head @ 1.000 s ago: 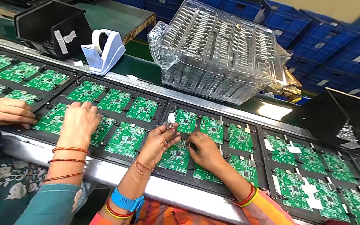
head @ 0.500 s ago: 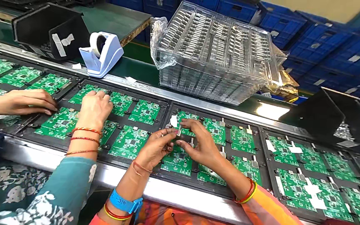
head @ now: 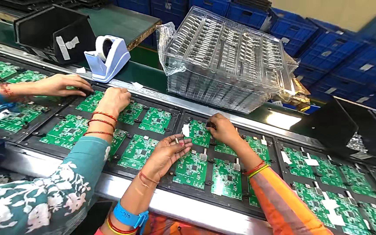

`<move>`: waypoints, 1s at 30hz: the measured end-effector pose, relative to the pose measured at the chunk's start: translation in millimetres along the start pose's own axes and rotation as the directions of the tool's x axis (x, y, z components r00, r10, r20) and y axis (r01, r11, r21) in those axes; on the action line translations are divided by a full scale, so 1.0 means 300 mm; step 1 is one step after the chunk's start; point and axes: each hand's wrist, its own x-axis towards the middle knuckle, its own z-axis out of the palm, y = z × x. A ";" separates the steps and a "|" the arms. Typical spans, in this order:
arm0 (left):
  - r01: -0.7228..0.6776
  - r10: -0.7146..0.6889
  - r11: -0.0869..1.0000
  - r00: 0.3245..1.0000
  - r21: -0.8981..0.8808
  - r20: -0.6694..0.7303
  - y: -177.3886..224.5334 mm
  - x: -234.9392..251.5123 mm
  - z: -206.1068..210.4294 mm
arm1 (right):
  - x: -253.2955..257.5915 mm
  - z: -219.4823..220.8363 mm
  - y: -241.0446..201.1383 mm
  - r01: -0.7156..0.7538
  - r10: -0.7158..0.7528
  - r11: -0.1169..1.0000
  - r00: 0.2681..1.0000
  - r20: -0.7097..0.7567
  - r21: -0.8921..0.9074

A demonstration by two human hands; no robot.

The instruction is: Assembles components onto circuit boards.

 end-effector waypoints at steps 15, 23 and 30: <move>-0.112 0.119 0.990 0.990 0.090 -0.071 -0.002 -0.005 0.003 | -0.061 0.006 -0.011 -0.069 0.077 0.965 0.997 0.024 -0.252; -0.233 0.280 0.805 0.960 0.545 -0.003 -0.022 -0.016 -0.013 | -0.129 0.062 -0.378 0.346 -0.346 0.937 0.938 -0.025 0.038; -0.286 0.381 0.825 0.919 0.488 -0.104 -0.015 -0.018 -0.037 | -0.088 0.129 -0.416 0.289 -0.259 0.945 0.947 -0.190 0.153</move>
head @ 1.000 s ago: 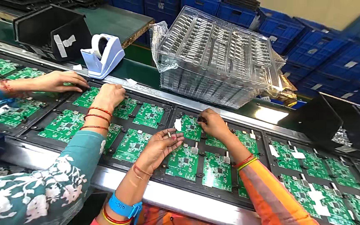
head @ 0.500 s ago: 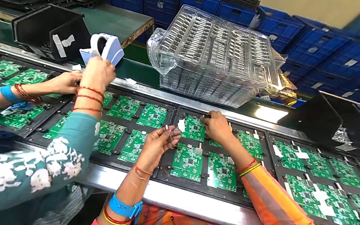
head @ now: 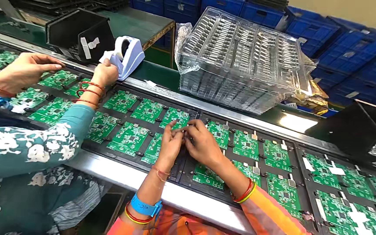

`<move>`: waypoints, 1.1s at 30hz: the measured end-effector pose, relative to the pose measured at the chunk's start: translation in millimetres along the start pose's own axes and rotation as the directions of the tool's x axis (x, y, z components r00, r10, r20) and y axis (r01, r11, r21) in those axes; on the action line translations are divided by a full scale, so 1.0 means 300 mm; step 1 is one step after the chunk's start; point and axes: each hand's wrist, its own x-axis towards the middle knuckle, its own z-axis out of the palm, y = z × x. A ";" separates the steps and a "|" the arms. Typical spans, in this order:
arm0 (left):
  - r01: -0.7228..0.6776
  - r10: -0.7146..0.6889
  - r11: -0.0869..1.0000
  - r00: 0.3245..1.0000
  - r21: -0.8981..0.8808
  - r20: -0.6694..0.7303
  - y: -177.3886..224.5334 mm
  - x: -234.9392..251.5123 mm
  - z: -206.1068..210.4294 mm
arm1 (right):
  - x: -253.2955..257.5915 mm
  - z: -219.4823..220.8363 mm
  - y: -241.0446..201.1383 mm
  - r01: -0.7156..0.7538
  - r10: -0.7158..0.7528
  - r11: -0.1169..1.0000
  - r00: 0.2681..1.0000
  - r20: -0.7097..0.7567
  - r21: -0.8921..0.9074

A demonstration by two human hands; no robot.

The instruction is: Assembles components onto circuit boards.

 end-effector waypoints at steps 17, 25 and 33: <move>-0.059 -0.040 0.931 0.965 -0.361 -0.260 0.034 0.015 -0.001 | -0.002 0.071 -0.001 -0.153 0.168 0.985 0.958 0.234 -0.081; -0.002 -0.077 0.935 0.975 -0.354 -0.209 0.035 0.042 0.019 | 0.002 -0.053 -0.036 -0.124 0.179 0.981 0.872 0.455 -0.149; 0.089 -0.129 0.939 0.986 -0.332 -0.103 0.036 0.046 0.021 | 0.272 -0.528 0.108 -0.028 -0.061 0.936 0.969 -0.238 -0.352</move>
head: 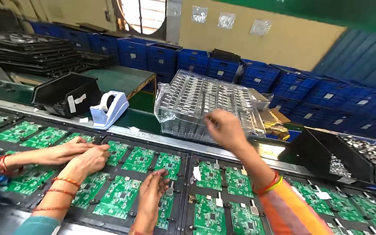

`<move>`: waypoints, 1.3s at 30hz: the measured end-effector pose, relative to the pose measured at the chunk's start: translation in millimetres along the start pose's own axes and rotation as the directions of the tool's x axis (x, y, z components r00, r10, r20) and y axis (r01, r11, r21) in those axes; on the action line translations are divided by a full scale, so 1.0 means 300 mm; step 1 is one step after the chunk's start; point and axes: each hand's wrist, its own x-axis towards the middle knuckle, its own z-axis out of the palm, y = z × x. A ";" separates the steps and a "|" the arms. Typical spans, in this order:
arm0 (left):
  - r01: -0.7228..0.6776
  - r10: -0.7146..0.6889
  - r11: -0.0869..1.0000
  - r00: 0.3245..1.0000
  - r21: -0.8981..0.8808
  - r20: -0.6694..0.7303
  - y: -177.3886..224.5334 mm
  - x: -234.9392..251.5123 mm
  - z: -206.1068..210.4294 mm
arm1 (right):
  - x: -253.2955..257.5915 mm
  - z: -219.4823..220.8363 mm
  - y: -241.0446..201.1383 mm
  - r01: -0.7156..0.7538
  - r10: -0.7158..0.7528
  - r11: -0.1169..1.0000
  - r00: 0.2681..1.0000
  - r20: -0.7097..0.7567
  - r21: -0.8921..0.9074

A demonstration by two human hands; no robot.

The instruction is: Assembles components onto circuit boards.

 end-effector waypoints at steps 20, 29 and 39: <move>0.082 -0.083 0.996 0.996 0.039 0.021 0.002 -0.006 -0.001 | 0.417 -0.034 0.499 -0.274 0.407 0.913 0.674 0.616 -0.303; 0.077 -0.076 0.997 0.997 -0.022 0.033 -0.012 0.003 0.000 | 0.400 -0.112 0.431 -0.219 0.327 0.925 0.876 0.355 -0.311; 0.304 -0.208 0.921 0.911 -0.241 0.355 -0.002 -0.019 0.007 | -0.211 0.129 -0.254 -0.114 0.007 0.972 0.891 0.455 0.208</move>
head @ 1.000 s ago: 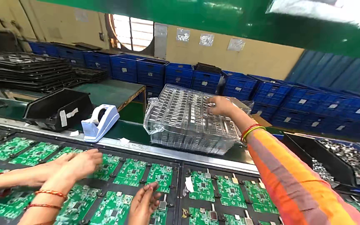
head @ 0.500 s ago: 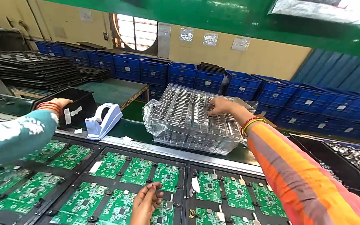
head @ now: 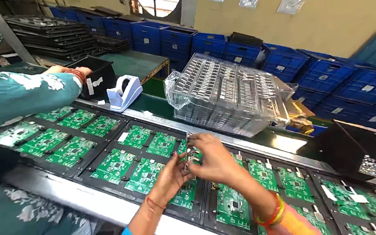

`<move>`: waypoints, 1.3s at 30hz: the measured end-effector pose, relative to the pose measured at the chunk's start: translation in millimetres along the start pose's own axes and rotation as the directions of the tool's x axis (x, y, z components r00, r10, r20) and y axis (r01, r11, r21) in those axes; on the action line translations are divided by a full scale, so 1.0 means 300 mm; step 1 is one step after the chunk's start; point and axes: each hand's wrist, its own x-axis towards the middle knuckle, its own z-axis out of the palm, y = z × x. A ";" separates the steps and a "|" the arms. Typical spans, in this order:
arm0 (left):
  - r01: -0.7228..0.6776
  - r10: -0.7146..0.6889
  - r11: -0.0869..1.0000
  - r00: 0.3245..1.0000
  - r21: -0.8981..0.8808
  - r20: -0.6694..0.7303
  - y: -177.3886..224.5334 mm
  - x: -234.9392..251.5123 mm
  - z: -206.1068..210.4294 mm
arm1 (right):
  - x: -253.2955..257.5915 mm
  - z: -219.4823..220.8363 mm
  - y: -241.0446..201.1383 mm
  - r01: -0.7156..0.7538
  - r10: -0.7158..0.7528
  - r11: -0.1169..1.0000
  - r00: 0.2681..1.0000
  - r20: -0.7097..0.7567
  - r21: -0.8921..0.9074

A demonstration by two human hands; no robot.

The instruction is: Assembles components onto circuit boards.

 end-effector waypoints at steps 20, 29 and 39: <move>0.046 -0.101 0.954 0.980 -0.296 -0.173 -0.009 0.014 -0.002 | -0.083 0.126 0.097 -0.052 0.130 0.970 0.937 -0.324 0.238; 0.038 -0.048 0.995 0.994 -0.095 -0.102 -0.010 0.006 0.000 | -0.037 0.132 0.282 -0.201 0.176 0.966 0.972 0.157 0.164; 0.040 -0.039 0.999 0.996 0.017 -0.077 -0.008 0.001 0.005 | -0.077 0.186 0.267 -0.227 0.227 0.973 0.950 0.213 -0.025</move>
